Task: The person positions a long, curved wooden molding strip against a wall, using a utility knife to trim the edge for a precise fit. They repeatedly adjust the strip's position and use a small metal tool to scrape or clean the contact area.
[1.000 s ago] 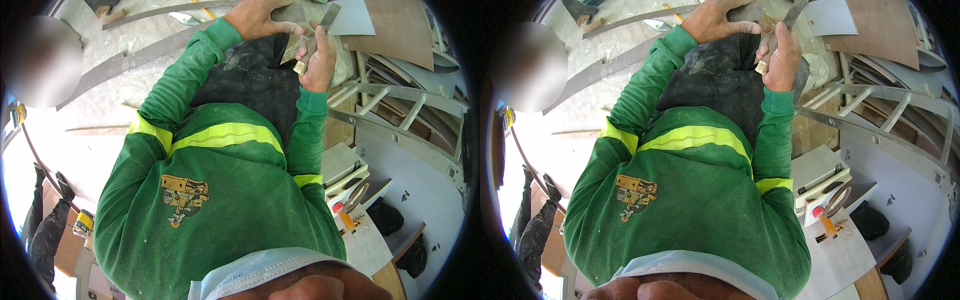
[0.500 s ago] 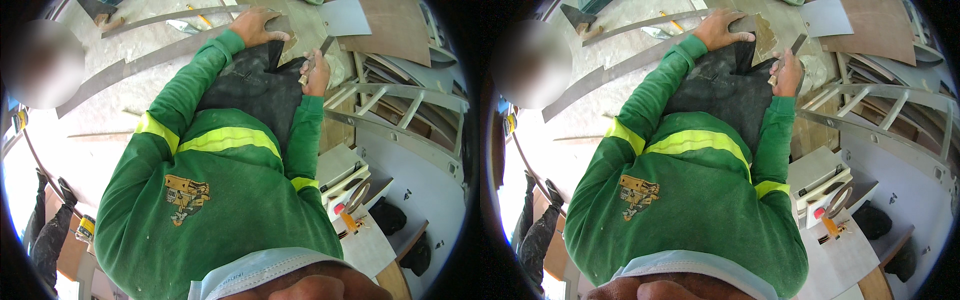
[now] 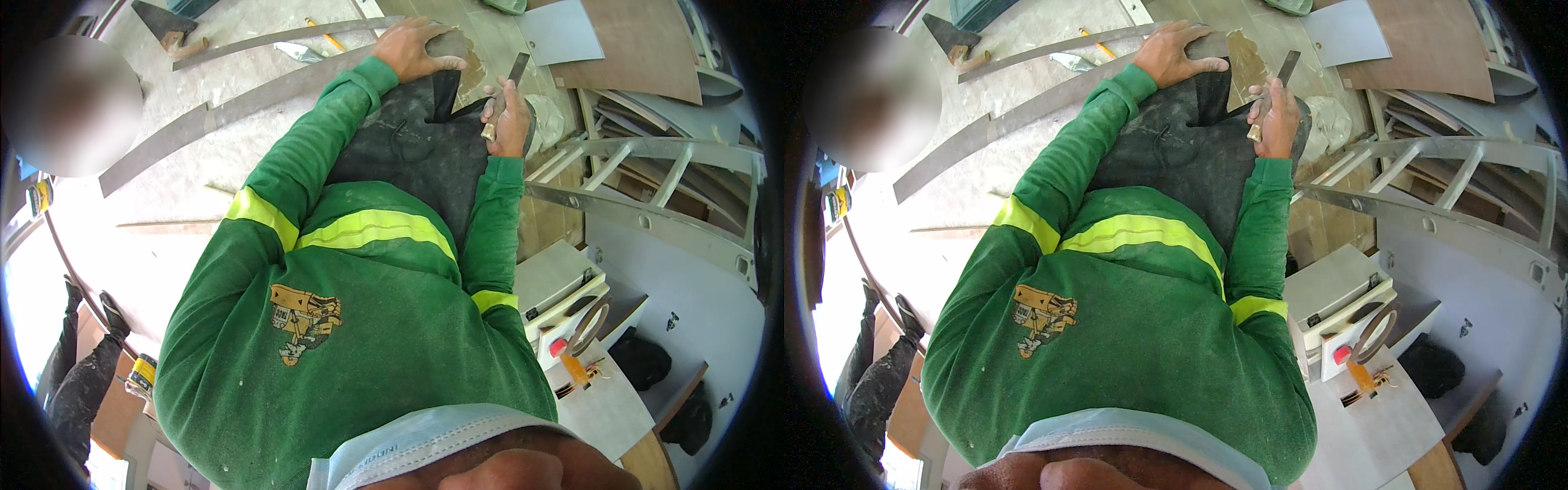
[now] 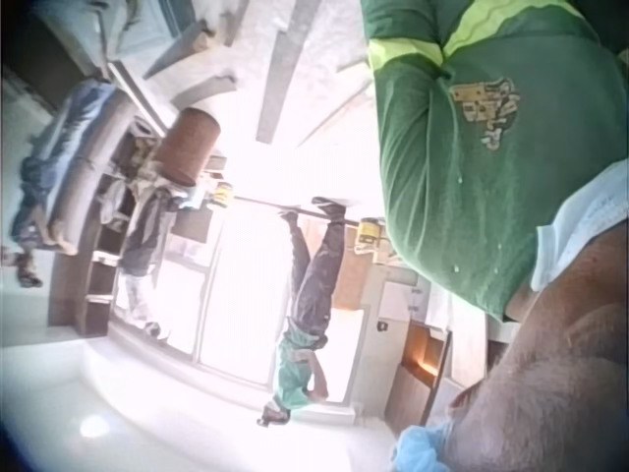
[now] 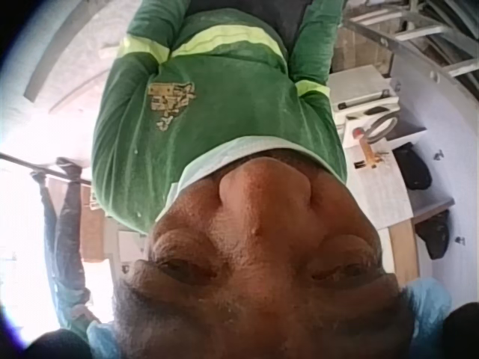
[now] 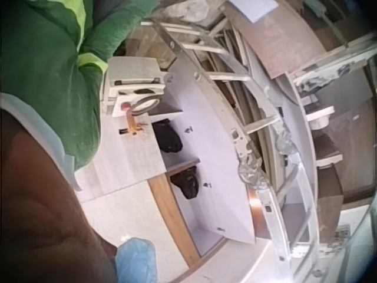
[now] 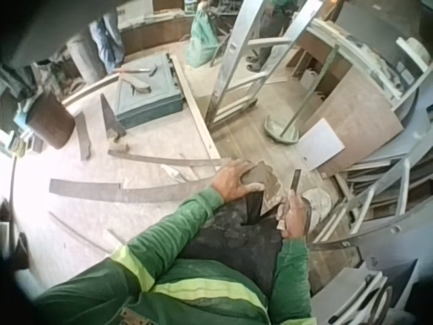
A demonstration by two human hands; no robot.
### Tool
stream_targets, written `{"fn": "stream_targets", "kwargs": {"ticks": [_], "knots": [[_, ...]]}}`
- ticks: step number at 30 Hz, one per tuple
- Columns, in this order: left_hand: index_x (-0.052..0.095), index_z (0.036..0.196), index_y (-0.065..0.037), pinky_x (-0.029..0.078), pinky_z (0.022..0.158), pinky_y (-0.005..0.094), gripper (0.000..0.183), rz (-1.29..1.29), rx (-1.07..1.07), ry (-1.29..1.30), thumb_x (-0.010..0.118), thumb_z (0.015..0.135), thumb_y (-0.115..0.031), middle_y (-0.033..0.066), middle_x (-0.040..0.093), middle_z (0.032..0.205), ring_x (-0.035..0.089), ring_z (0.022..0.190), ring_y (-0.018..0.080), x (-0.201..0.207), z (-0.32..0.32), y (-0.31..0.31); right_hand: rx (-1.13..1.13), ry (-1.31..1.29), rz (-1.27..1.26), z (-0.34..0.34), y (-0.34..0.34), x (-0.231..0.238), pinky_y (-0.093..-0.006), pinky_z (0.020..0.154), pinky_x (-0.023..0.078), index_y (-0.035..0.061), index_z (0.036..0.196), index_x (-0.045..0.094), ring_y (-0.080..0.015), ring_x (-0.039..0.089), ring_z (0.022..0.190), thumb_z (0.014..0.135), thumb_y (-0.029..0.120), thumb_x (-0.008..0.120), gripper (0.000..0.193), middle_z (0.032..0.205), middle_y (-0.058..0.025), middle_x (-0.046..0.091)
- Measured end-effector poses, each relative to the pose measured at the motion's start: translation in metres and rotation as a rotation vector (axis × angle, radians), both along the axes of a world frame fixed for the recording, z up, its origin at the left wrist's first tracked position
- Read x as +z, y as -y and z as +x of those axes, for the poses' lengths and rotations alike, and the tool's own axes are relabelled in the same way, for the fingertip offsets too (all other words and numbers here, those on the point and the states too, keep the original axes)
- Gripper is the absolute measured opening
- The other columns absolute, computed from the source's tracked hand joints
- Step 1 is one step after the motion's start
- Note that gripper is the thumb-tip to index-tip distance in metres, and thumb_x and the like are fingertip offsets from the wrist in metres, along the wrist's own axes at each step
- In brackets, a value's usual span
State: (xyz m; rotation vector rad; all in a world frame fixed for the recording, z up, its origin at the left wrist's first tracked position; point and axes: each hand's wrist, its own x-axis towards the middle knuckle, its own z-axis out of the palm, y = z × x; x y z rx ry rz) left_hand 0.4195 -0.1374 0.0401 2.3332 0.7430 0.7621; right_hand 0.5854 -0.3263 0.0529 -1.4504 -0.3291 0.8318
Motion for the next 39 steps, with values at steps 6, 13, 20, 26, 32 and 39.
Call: {"fn": "stream_targets", "kwargs": {"ticks": [6,13,20,26,32,39], "knots": [[0.072,0.132,-0.012,0.051,0.105,0.0469,0.087,0.009,0.012,-0.004,0.071,0.078,-0.081,0.0150,0.071,0.121,0.066,0.118,0.0364,-0.002,0.001,0.000,-0.021,-0.054,0.059,0.002,0.005,0.000,-0.0275,0.048,0.047,-0.0067,0.132,0.058,-0.0126,0.057,0.056,0.109,0.036,0.058,0.048,0.098,-0.0145,0.072],[0.072,0.134,-0.014,0.051,0.105,0.0481,0.088,0.003,0.020,-0.050,0.071,0.077,-0.081,0.0159,0.071,0.121,0.065,0.118,0.0383,-0.002,0.002,0.000,-0.020,-0.088,0.078,0.004,0.005,-0.002,-0.0276,0.049,0.047,-0.0083,0.134,0.056,-0.0131,0.057,0.056,0.109,0.037,0.060,0.052,0.097,-0.0151,0.071],[0.073,0.132,-0.015,0.053,0.101,0.0483,0.086,0.001,0.024,0.020,0.073,0.076,-0.080,0.0168,0.071,0.119,0.067,0.115,0.0381,-0.006,0.003,0.000,-0.022,-0.115,0.103,0.006,0.007,0.001,-0.0273,0.050,0.047,-0.0087,0.134,0.055,-0.0135,0.058,0.057,0.108,0.038,0.061,0.054,0.096,-0.0154,0.071],[0.073,0.131,-0.014,0.053,0.101,0.0482,0.087,-0.014,0.024,0.016,0.074,0.075,-0.080,0.0176,0.071,0.118,0.067,0.116,0.0380,-0.012,0.000,-0.004,-0.027,-0.131,0.109,0.001,0.004,0.003,-0.0275,0.050,0.048,-0.0076,0.135,0.055,-0.0130,0.057,0.058,0.109,0.037,0.060,0.052,0.096,-0.0154,0.071],[0.072,0.132,-0.011,0.051,0.105,0.0484,0.085,-0.068,-0.006,-0.030,0.076,0.078,-0.077,0.0198,0.069,0.126,0.064,0.121,0.0392,-0.006,0.000,-0.013,-0.040,-0.156,0.123,0.001,0.000,0.001,-0.0273,0.050,0.048,-0.0049,0.132,0.059,-0.0125,0.058,0.057,0.108,0.036,0.060,0.048,0.096,-0.0150,0.073],[0.071,0.126,0.005,0.051,0.104,0.0423,0.068,-0.364,-0.071,-0.020,0.088,0.084,-0.045,0.0241,0.071,0.127,0.066,0.120,0.0321,0.005,0.005,0.002,0.068,0.062,0.117,-0.001,0.014,-0.002,-0.0304,0.055,0.053,0.0051,0.123,0.066,-0.0122,0.060,0.061,0.105,0.041,0.061,0.040,0.096,-0.0090,0.074]]}}
